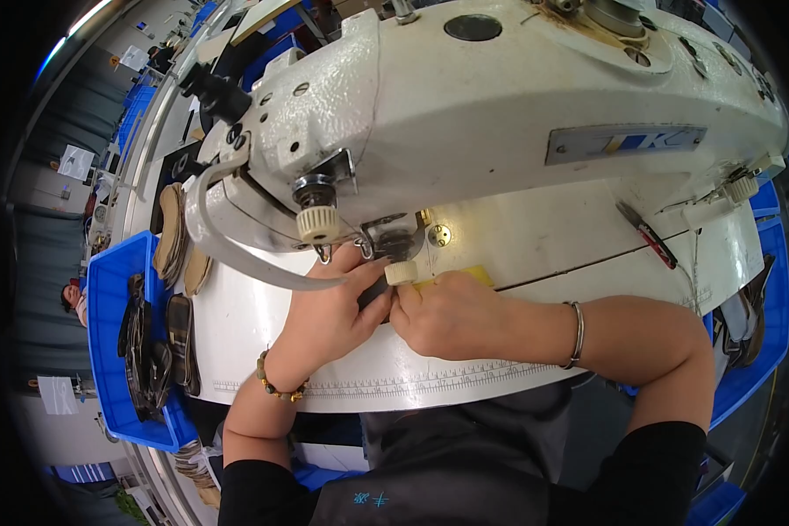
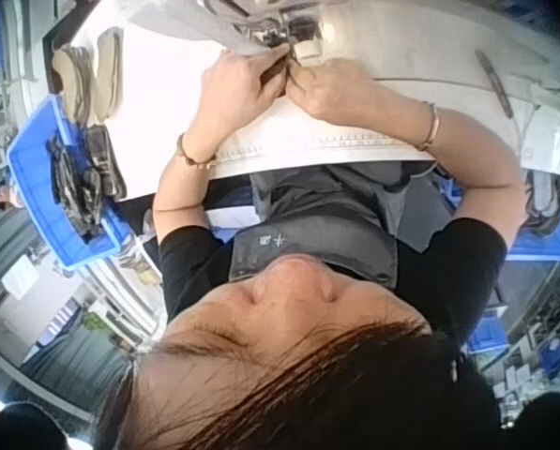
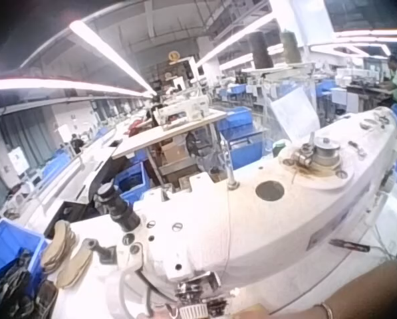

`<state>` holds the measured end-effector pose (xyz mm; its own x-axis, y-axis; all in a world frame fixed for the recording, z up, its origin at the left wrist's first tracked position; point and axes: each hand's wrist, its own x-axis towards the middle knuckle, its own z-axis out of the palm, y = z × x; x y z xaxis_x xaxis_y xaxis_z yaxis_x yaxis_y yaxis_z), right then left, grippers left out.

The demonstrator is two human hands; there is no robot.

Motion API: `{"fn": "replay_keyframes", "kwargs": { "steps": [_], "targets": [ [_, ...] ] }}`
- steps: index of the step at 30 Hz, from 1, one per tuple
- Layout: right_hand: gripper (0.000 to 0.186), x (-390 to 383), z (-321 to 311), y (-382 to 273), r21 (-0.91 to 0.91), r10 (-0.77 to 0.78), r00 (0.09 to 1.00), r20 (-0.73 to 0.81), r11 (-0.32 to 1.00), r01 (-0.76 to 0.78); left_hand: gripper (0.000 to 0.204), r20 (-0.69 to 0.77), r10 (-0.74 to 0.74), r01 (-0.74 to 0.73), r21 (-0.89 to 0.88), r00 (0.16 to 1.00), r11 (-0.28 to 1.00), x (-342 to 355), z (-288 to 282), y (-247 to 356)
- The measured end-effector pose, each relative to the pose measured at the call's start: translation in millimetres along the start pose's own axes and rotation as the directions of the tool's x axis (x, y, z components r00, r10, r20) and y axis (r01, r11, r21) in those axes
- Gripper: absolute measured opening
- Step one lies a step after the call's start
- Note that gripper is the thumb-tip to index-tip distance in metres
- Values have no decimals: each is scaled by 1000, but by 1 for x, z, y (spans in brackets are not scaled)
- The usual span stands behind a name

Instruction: Operating an industrial sewing machine to stitch together footwear components.

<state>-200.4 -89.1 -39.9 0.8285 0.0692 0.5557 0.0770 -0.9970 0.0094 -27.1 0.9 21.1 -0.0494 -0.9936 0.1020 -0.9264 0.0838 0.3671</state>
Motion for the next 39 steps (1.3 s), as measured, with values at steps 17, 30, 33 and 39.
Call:
{"fn": "replay_keyframes", "kwargs": {
  "steps": [17, 30, 33, 39],
  "targets": [
    [19, -6, -12, -14, 47, -87, 996, 30, 995, 85, 41, 122, 217, -221, 22, 969, 975, -14, -7, -8],
    [25, -2, -4, 3, 8, 36, 998, 56, 999, -37, 31, 62, 175, -180, 87, 983, 980, 3, -4, -21],
    [26, 1, -3, 7, 4, 49, 996, 68, 999, -49, 26, 7, 189, -188, 115, 982, 975, 2, -1, -32],
    [15, -3, 8, 28, 80, 131, 989, -72, 989, -125, 27, -99, 167, -146, 197, 981, 969, 4, -3, -25]
  ]
}}
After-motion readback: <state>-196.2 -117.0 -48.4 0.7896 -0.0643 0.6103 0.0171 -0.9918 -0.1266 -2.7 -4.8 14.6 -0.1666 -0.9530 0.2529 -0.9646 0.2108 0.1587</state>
